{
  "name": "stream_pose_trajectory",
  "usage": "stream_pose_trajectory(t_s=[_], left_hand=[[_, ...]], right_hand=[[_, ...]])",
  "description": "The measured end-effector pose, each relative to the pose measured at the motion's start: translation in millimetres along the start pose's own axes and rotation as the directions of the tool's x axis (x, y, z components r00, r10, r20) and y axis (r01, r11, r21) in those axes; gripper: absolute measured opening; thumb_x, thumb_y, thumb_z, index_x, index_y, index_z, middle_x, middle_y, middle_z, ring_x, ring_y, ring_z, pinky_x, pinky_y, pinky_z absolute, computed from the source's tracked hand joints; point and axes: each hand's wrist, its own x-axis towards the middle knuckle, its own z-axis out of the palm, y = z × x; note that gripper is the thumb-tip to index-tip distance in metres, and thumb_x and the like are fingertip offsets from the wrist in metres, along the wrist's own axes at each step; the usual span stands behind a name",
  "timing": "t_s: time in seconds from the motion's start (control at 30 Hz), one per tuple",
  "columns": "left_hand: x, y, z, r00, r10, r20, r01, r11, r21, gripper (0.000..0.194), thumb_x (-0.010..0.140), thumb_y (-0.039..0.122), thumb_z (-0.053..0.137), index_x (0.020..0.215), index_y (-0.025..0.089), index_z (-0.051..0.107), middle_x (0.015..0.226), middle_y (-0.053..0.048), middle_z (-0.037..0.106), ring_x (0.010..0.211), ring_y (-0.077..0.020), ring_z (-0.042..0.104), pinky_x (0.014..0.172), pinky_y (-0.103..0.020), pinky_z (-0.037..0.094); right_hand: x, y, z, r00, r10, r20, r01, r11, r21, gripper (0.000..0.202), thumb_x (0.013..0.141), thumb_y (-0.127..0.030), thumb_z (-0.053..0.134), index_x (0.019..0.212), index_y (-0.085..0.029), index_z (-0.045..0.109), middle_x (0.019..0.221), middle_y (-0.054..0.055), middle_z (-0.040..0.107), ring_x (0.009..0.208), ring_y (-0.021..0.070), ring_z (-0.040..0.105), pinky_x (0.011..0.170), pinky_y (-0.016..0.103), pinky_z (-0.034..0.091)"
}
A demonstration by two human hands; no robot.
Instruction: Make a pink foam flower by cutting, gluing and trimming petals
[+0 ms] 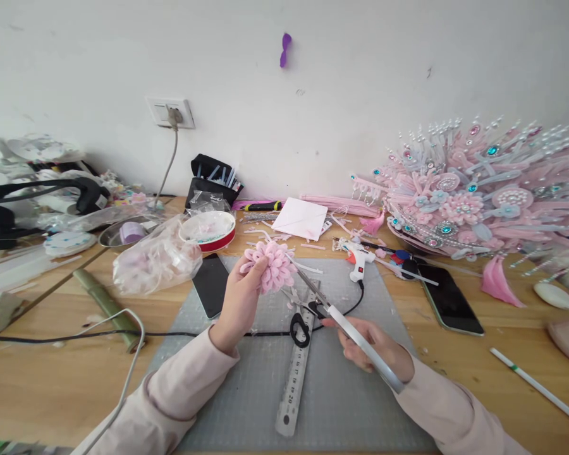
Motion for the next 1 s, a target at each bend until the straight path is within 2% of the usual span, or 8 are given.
stream_pose_trajectory(t_s=[0.23,0.43,0.67,0.77,1.0], left_hand=[[-1,0,0.9,0.998,-0.020,-0.060,0.018,0.999,-0.032,0.020,0.069,0.029,0.066,0.083,0.017,0.060,0.075,0.000,0.064,0.070,-0.0125,0.060,0.063,-0.022,0.044],[-1,0,0.7,0.998,-0.037,-0.046,0.034,0.998,-0.049,0.020,0.069,0.030,0.066,0.084,0.017,0.060,0.074,0.000,0.064,0.068,-0.0116,0.059,0.062,-0.021,0.043],[2,-5,-4.7,0.996,0.073,-0.042,-0.071,0.997,0.041,0.018,0.073,0.030,0.062,0.087,0.018,0.060,0.081,-0.001,0.064,0.075,-0.0132,0.059,0.068,-0.024,0.044],[2,-6,-5.9,0.993,0.109,-0.035,-0.105,0.989,0.102,0.019,0.074,0.031,0.061,0.089,0.018,0.060,0.082,-0.001,0.063,0.077,-0.0135,0.059,0.071,-0.025,0.044],[1,-5,-5.3,0.992,0.128,-0.018,-0.124,0.982,0.140,0.017,0.075,0.031,0.060,0.086,0.018,0.058,0.080,0.000,0.060,0.075,-0.0128,0.056,0.070,-0.024,0.043]], right_hand=[[0,-4,5,1.000,-0.012,-0.024,0.012,1.000,-0.015,0.066,0.050,-0.049,0.077,0.103,-0.013,0.060,0.051,-0.011,0.038,0.033,-0.0011,0.022,0.031,0.016,0.014],[-2,-10,7,1.000,-0.009,-0.007,0.009,0.999,-0.031,0.064,0.054,-0.047,0.077,0.106,-0.013,0.061,0.053,-0.010,0.037,0.032,-0.0013,0.024,0.029,0.016,0.016],[-4,-12,5,0.995,-0.070,0.078,0.067,0.997,0.044,0.063,0.055,-0.054,0.074,0.105,-0.017,0.063,0.059,-0.009,0.033,0.034,-0.0027,0.020,0.030,0.015,0.012],[-4,-9,2,0.994,-0.087,0.072,0.083,0.995,0.054,0.062,0.058,-0.056,0.071,0.107,-0.019,0.063,0.061,-0.008,0.034,0.035,-0.0023,0.022,0.031,0.014,0.012],[-4,-12,3,0.996,-0.039,0.079,0.033,0.997,0.077,0.059,0.053,-0.047,0.078,0.101,-0.015,0.064,0.057,-0.009,0.035,0.035,-0.0019,0.023,0.032,0.016,0.013]])
